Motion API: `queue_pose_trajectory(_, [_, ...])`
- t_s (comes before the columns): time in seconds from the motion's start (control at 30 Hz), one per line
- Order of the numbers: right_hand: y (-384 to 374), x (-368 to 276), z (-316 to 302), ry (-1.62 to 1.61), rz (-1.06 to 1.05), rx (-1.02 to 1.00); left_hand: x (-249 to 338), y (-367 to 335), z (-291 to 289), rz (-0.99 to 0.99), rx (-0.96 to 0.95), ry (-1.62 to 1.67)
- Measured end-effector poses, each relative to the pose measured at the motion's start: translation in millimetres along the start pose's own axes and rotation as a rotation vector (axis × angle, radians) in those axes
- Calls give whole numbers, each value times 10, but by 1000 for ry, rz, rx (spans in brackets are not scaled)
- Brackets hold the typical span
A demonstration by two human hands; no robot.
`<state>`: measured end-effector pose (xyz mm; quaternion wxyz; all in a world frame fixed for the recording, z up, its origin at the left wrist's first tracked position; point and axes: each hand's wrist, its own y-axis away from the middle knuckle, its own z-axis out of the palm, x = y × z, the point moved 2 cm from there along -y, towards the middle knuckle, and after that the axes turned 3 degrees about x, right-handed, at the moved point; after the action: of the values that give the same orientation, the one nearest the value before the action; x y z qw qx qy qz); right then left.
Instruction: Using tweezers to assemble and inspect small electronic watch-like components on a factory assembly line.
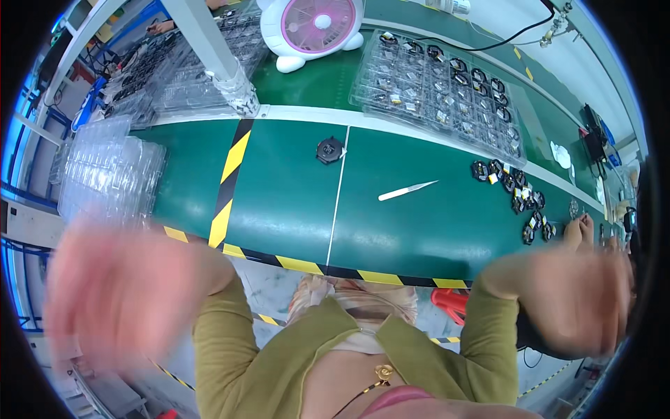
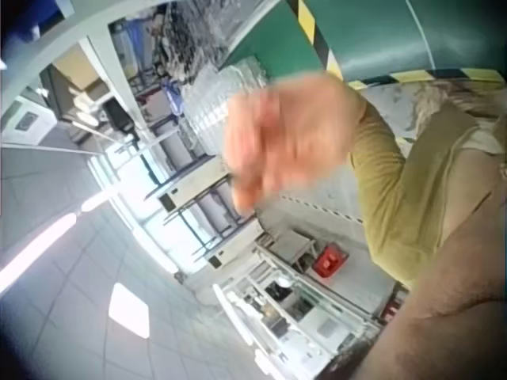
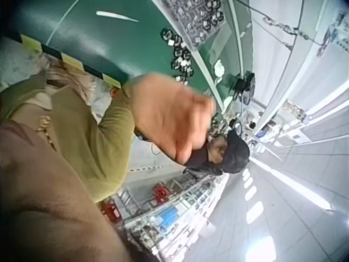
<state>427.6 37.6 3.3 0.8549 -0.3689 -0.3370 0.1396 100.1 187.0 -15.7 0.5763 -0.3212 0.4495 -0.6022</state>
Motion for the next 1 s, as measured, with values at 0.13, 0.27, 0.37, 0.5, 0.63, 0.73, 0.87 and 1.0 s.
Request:
queue_pose_trajectory(0.13, [1990, 53, -158, 131, 963, -1350, -924, 1517, 12, -957, -1096, -784])
queue_pose_trajectory(0.27, [2310, -224, -334, -57, 1014, -1748, -999, 2159, -32, -758, -1396, -789])
queue_pose_trajectory(0.37, [2376, -306, -307, -76, 1017, -1752, -1161, 2317, 5, -808, -1418, -707])
queue_pose_trajectory(0.5, [2407, -254, -221, -19, 1152, -1448, -1323, 2402, 95, -1766, -948, -291])
queue_pose_trajectory(0.63, [2433, -339, -55, 184, 1277, -1204, -1033, 2526, 269, -2229, -389, 345])
queue_pose_trajectory(0.73, [2350, -430, 106, 195, 1341, -1313, -837, 2531, 409, -2318, -364, 496])
queue_pose_trajectory(0.87, [2498, -553, 9, 105, 1111, -1380, -692, 2609, 433, -2306, -378, 558])
queue_pose_trajectory(1.0, [2505, -581, -33, 29, 1054, -1323, -648, 2549, 438, -2297, -326, 676])
